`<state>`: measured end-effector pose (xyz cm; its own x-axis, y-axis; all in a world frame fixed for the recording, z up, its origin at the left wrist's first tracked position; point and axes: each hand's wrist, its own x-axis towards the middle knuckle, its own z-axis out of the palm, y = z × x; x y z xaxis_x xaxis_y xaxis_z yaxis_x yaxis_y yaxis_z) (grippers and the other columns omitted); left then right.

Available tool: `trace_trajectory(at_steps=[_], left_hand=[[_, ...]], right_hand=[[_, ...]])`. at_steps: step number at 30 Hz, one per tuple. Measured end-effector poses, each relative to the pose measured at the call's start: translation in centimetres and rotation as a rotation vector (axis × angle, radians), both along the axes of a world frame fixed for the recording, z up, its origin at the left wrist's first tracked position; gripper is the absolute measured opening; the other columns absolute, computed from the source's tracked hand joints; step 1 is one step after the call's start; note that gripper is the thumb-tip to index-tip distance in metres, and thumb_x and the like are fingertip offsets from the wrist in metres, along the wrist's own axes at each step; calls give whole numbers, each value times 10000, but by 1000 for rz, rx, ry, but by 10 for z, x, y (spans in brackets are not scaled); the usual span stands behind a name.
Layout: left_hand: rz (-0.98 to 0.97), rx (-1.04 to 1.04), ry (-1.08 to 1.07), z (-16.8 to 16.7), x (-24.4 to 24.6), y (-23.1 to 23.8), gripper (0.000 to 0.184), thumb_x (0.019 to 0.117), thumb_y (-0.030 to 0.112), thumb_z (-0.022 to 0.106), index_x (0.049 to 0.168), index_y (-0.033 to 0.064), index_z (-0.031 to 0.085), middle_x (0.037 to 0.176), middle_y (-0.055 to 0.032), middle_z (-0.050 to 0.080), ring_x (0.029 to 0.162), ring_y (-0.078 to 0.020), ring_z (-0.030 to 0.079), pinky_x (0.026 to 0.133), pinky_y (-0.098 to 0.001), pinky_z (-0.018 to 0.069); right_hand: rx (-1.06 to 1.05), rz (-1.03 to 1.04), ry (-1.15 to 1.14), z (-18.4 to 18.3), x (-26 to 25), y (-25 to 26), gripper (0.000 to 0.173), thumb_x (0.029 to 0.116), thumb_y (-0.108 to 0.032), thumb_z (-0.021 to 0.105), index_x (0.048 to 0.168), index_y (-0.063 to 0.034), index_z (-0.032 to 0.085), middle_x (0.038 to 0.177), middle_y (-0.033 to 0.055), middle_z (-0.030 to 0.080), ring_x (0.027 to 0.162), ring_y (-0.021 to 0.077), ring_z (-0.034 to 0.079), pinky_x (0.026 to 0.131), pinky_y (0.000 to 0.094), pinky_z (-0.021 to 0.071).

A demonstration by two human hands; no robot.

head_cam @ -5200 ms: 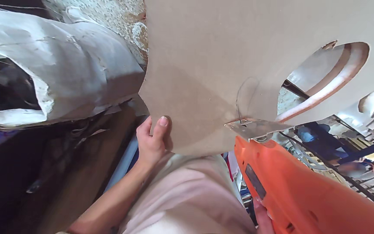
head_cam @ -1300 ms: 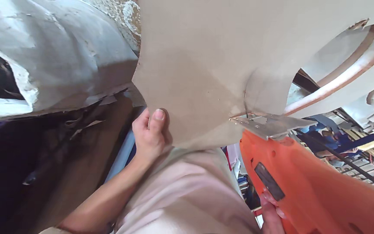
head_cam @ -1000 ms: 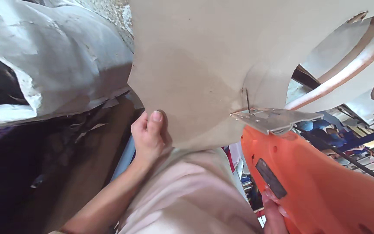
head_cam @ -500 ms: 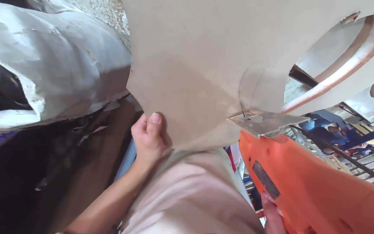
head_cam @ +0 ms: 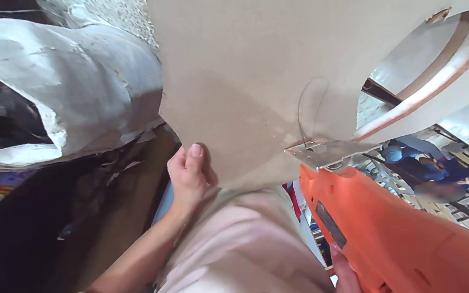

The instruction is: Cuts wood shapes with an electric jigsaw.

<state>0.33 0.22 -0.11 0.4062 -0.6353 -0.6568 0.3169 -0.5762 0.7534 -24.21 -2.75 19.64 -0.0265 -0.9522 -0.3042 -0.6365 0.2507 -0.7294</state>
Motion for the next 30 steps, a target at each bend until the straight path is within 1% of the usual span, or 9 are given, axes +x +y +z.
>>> trace_trajectory(at_steps=[5, 7, 9, 12, 17, 21, 23, 26, 30], left_hand=[[0, 8, -8, 0, 0, 1, 264, 1082, 334, 461, 974, 189, 653, 818, 146, 708, 752, 6, 696, 703, -205, 605], [-5, 16, -15, 0, 0, 1, 264, 1079, 340, 465, 981, 185, 655, 824, 149, 708, 762, 10, 695, 710, -205, 605], [-11, 14, -12, -1, 1, 2, 276, 1077, 365, 474, 990, 179, 659, 833, 142, 710, 768, 3, 697, 717, -213, 607], [-10, 19, -11, -1, 1, 3, 283, 1068, 399, 498, 969, 187, 656, 823, 144, 708, 756, 4, 697, 706, -213, 608], [-1, 1, 1, -3, 1, 5, 288, 1072, 390, 499, 957, 180, 659, 810, 133, 704, 744, -1, 693, 691, -215, 605], [-7, 10, -6, -2, 1, 4, 278, 1065, 385, 507, 951, 185, 663, 803, 140, 704, 740, 7, 692, 680, -208, 604], [-7, -3, -4, -2, 1, 4, 280, 1067, 389, 510, 958, 180, 661, 805, 137, 703, 739, 2, 693, 682, -212, 605], [-18, -3, -16, -2, 2, 5, 307, 1056, 429, 524, 960, 171, 660, 802, 137, 700, 723, 8, 686, 672, -209, 601], [-20, 9, -13, -3, 2, 6, 329, 1046, 453, 543, 959, 160, 666, 786, 138, 691, 709, 15, 678, 654, -207, 596]], right_hand=[[8, -11, 19, 1, 2, -1, 203, 962, -109, 699, 1117, -241, 700, 977, -118, 738, 939, 12, 703, 865, 219, 594], [32, -26, 24, 3, 3, -1, 188, 969, -109, 688, 1101, -243, 700, 973, -122, 734, 940, 6, 698, 882, 221, 586], [39, -53, 17, 3, 4, 1, 211, 962, -90, 689, 1109, -240, 703, 978, -118, 739, 949, 15, 703, 898, 233, 589], [22, -50, 30, 3, 5, 0, 240, 948, -67, 693, 1113, -241, 698, 988, -112, 744, 949, 29, 711, 878, 240, 599], [57, -112, -46, 3, 5, 2, 277, 947, -61, 696, 1136, -263, 702, 1011, -112, 746, 976, 23, 704, 909, 230, 581], [48, -83, -30, 3, 4, 1, 275, 932, -58, 714, 1126, -253, 709, 1023, -102, 755, 998, 31, 710, 910, 226, 584], [41, -53, -26, 3, 1, 1, 266, 944, -71, 708, 1138, -253, 712, 1041, -104, 760, 1019, 33, 710, 928, 224, 576], [-12, 5, -59, -2, 3, -5, 255, 945, -80, 714, 1146, -236, 699, 1015, -102, 757, 969, 42, 720, 903, 239, 594], [11, 46, -92, -3, 1, -10, 279, 935, -56, 711, 1156, -225, 694, 1013, -106, 747, 967, 40, 710, 907, 239, 586]])
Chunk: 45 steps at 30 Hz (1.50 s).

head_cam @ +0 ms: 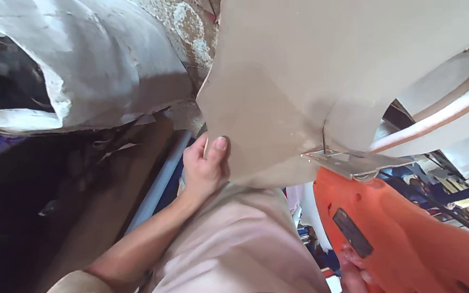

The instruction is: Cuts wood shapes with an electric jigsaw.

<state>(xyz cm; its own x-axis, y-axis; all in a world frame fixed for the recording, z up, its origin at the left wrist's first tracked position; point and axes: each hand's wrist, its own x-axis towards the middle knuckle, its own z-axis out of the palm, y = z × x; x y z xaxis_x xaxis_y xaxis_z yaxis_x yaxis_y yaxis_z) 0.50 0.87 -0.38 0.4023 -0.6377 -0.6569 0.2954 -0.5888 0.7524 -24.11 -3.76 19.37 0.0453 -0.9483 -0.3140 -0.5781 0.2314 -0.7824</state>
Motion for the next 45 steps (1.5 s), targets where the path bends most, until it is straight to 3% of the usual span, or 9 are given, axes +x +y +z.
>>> trace_trajectory(at_steps=[11, 19, 29, 34, 42, 45], left_hand=[[15, 8, 22, -1, -2, 3, 341, 1036, 461, 560, 936, 150, 659, 763, 125, 682, 685, 11, 671, 632, -204, 590], [8, 34, 41, 3, 0, 1, 341, 1024, 467, 582, 947, 147, 669, 771, 118, 695, 688, 2, 681, 635, -207, 597], [-9, 63, 46, 5, 1, 1, 362, 1012, 492, 587, 940, 147, 670, 763, 113, 689, 686, 5, 674, 625, -211, 589], [-12, 86, 62, 6, 2, 3, 348, 1008, 477, 596, 932, 146, 671, 743, 109, 683, 666, 1, 669, 606, -212, 583], [-13, 55, 54, 2, 1, 8, 381, 991, 508, 622, 935, 135, 675, 736, 101, 682, 649, 4, 663, 588, -213, 579], [-12, 54, 28, 1, 0, 10, 391, 981, 518, 633, 912, 136, 674, 717, 97, 675, 632, 4, 656, 573, -214, 573]], right_hand=[[-3, 47, -8, 1, 2, -4, 316, 941, -33, 701, 1205, -206, 688, 1067, -88, 758, 1024, 70, 718, 945, 270, 588], [-2, 46, 6, 2, -7, -3, 287, 924, -46, 715, 1165, -197, 677, 991, -79, 743, 942, 68, 711, 899, 276, 591], [-13, 108, 10, 4, -8, -10, 279, 931, -52, 698, 1176, -180, 664, 1012, -59, 749, 945, 95, 719, 895, 299, 598], [21, 92, 25, 7, 6, -20, 239, 941, -75, 689, 1144, -199, 681, 993, -88, 747, 936, 57, 713, 874, 254, 597], [7, 56, 37, 7, 22, -39, 287, 881, -46, 703, 1108, -222, 680, 939, -90, 738, 864, 53, 714, 801, 227, 606], [-7, 47, 17, 7, 28, -48, 331, 832, -25, 734, 1107, -199, 670, 944, -50, 734, 869, 102, 719, 798, 268, 619]])
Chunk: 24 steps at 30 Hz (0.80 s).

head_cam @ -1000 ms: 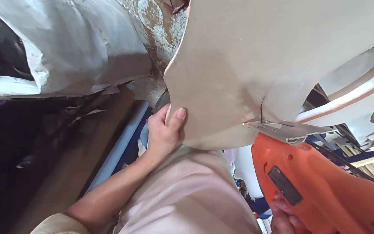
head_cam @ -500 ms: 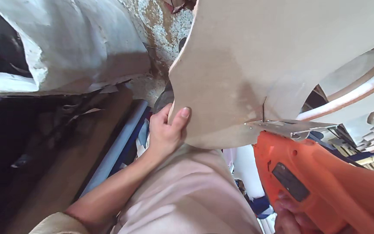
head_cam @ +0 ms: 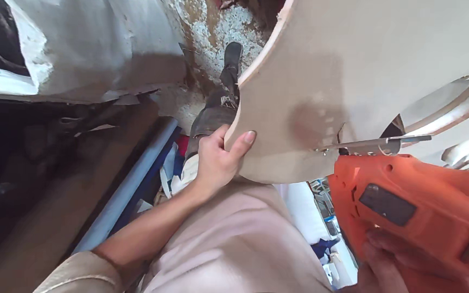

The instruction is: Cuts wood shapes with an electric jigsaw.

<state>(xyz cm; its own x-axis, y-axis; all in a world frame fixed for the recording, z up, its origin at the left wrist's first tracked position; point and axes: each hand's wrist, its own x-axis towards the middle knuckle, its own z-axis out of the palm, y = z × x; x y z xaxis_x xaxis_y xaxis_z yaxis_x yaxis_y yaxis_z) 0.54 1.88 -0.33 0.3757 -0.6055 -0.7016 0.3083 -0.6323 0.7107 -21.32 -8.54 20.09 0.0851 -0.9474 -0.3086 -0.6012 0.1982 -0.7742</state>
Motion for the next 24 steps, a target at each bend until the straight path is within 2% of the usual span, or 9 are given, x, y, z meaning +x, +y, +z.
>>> trace_trajectory(at_steps=[4, 5, 8, 9, 15, 17, 20, 23, 24], left_hand=[[-1, 15, 20, 1, 3, 1, 399, 970, 522, 650, 870, 135, 660, 695, 71, 669, 610, -22, 651, 551, -240, 565], [-5, 23, 25, 1, 3, 1, 405, 966, 531, 651, 864, 139, 658, 693, 70, 668, 610, -25, 652, 555, -244, 566], [-22, 44, 19, 3, 5, 0, 407, 963, 546, 648, 850, 155, 652, 683, 74, 663, 600, -28, 649, 549, -246, 563], [-32, 54, 9, 3, 5, 0, 416, 963, 557, 642, 846, 158, 652, 676, 73, 657, 593, -31, 644, 544, -250, 555], [-75, 126, 6, 14, 10, -7, 453, 979, 581, 601, 848, 150, 652, 681, 31, 657, 612, -76, 650, 587, -304, 567], [-81, 130, -2, 15, 9, -6, 472, 987, 593, 580, 854, 146, 654, 689, 20, 659, 627, -92, 656, 603, -324, 574], [-72, 130, 14, 14, 7, -6, 515, 994, 612, 553, 882, 117, 640, 729, -15, 667, 674, -128, 673, 640, -358, 587], [-34, 135, 3, 21, 3, -6, 525, 1009, 601, 532, 949, 95, 658, 814, -34, 697, 770, -141, 704, 722, -365, 611], [-12, 128, -17, 23, -1, -3, 521, 1012, 595, 531, 970, 91, 657, 835, -40, 694, 790, -147, 700, 740, -372, 608]], right_hand=[[-76, 17, 91, 6, -9, 15, 388, 871, -49, 780, 1224, -128, 640, 1098, -15, 750, 1034, 158, 726, 933, 359, 611], [-94, 0, 122, 6, -8, 20, 412, 866, -81, 792, 1238, -152, 630, 1115, -40, 752, 1052, 139, 725, 943, 346, 609], [-168, -113, 47, -4, -19, 40, 538, 781, -42, 852, 1247, -148, 606, 1094, 15, 743, 1028, 195, 725, 894, 392, 629], [-185, -131, 31, -8, -22, 47, 559, 775, -40, 854, 1256, -168, 600, 1106, 4, 738, 1037, 186, 719, 897, 390, 627], [-260, -159, -68, -27, -48, 74, 440, 781, -44, 839, 1153, -210, 673, 1064, -27, 750, 1015, 165, 726, 901, 373, 629], [-281, -145, -91, -30, -65, 81, 507, 770, -52, 858, 1209, -171, 633, 1084, 0, 748, 1031, 197, 728, 907, 411, 633], [-308, -110, -101, -35, -87, 84, 538, 762, -81, 866, 1235, -127, 613, 1062, 22, 748, 974, 205, 740, 862, 424, 651], [-323, -83, -117, -41, -102, 85, 636, 758, -117, 869, 1318, -135, 568, 1103, -16, 734, 985, 152, 729, 876, 382, 644], [-320, -86, -129, -44, -107, 88, 643, 757, -123, 872, 1322, -108, 565, 1111, -5, 731, 992, 154, 725, 883, 387, 642]])
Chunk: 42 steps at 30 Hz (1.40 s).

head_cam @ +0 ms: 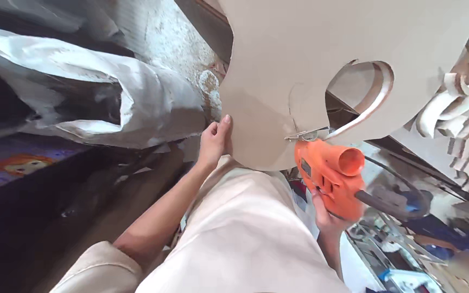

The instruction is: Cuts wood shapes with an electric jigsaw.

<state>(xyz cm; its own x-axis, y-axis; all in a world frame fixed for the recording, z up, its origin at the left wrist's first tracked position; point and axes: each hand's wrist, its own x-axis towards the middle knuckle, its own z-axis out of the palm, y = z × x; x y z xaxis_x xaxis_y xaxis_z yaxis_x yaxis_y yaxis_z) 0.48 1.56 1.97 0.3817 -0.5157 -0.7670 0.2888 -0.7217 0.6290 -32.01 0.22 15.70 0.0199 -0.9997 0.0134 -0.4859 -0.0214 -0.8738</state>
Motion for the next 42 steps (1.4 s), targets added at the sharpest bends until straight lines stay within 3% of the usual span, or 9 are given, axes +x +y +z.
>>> trace_trajectory(at_steps=[4, 7, 10, 17, 25, 30, 38, 40, 42], left_hand=[[145, -54, 62, 4, -28, 22, 546, 1066, 529, 460, 1196, 30, 639, 1018, -99, 735, 932, -205, 731, 822, -416, 631], [211, -20, 239, 10, -63, 39, 586, 1085, 510, 418, 1348, 8, 567, 1133, -136, 736, 1013, -261, 735, 873, -462, 630], [235, -56, 404, 13, -102, 55, 559, 1087, 439, 470, 1383, -31, 529, 1214, -187, 707, 1092, -318, 711, 952, -514, 601], [437, -138, 599, 6, -168, 57, 552, 1035, 277, 628, 1453, -20, 424, 1281, -221, 662, 1136, -350, 685, 990, -513, 581], [594, -307, 598, -11, -127, 71, 475, 1106, 395, 420, 1399, 22, 454, 1222, -168, 682, 1107, -286, 691, 972, -491, 579], [312, -163, 757, -4, -127, 94, 539, 959, 286, 720, 1341, -2, 472, 1172, -153, 719, 1087, -311, 713, 980, -515, 587], [457, -343, 658, -15, -60, 77, 472, 1054, 335, 559, 1422, 64, 441, 1212, -123, 687, 1110, -264, 687, 995, -493, 567], [472, -311, 557, -14, -46, 66, 466, 1087, 413, 464, 1397, 65, 478, 1192, -115, 695, 1083, -243, 695, 964, -471, 581], [458, -192, 141, 2, -42, 57, 466, 1096, 417, 445, 1313, 21, 560, 1123, -79, 701, 1004, -168, 697, 876, -379, 597]], right_hand=[[11, -28, -13, -12, -28, 10, 615, 735, -171, 889, 1236, 24, 590, 1085, 55, 731, 991, 155, 726, 893, 384, 641], [-29, 21, -45, -18, -56, 3, 482, 731, -185, 887, 1136, -36, 674, 1052, 9, 752, 986, 103, 726, 898, 332, 635], [-20, 62, -123, -21, -80, -5, 475, 743, -182, 887, 1142, -75, 653, 1012, -21, 750, 938, 106, 734, 860, 342, 650], [119, 171, -599, -18, -90, -43, 295, 735, 67, 778, 967, -45, 636, 878, 131, 723, 801, 297, 727, 757, 460, 645], [208, 189, -637, -7, -95, -60, 272, 761, 61, 794, 970, -51, 658, 954, 169, 711, 886, 326, 719, 829, 483, 631], [323, 76, -615, 7, -82, -69, 267, 755, 51, 750, 970, -74, 649, 949, 145, 709, 857, 292, 716, 811, 456, 626], [298, 90, -505, 23, -52, -74, 305, 742, 48, 776, 1004, -43, 649, 963, 175, 708, 855, 310, 721, 795, 459, 637], [290, 75, -501, 26, -43, -74, 286, 757, 37, 756, 1009, -47, 650, 960, 167, 712, 839, 294, 722, 780, 444, 635], [297, 40, -531, 28, -36, -74, 271, 745, 39, 740, 987, -51, 658, 953, 164, 717, 822, 283, 724, 762, 428, 636]])
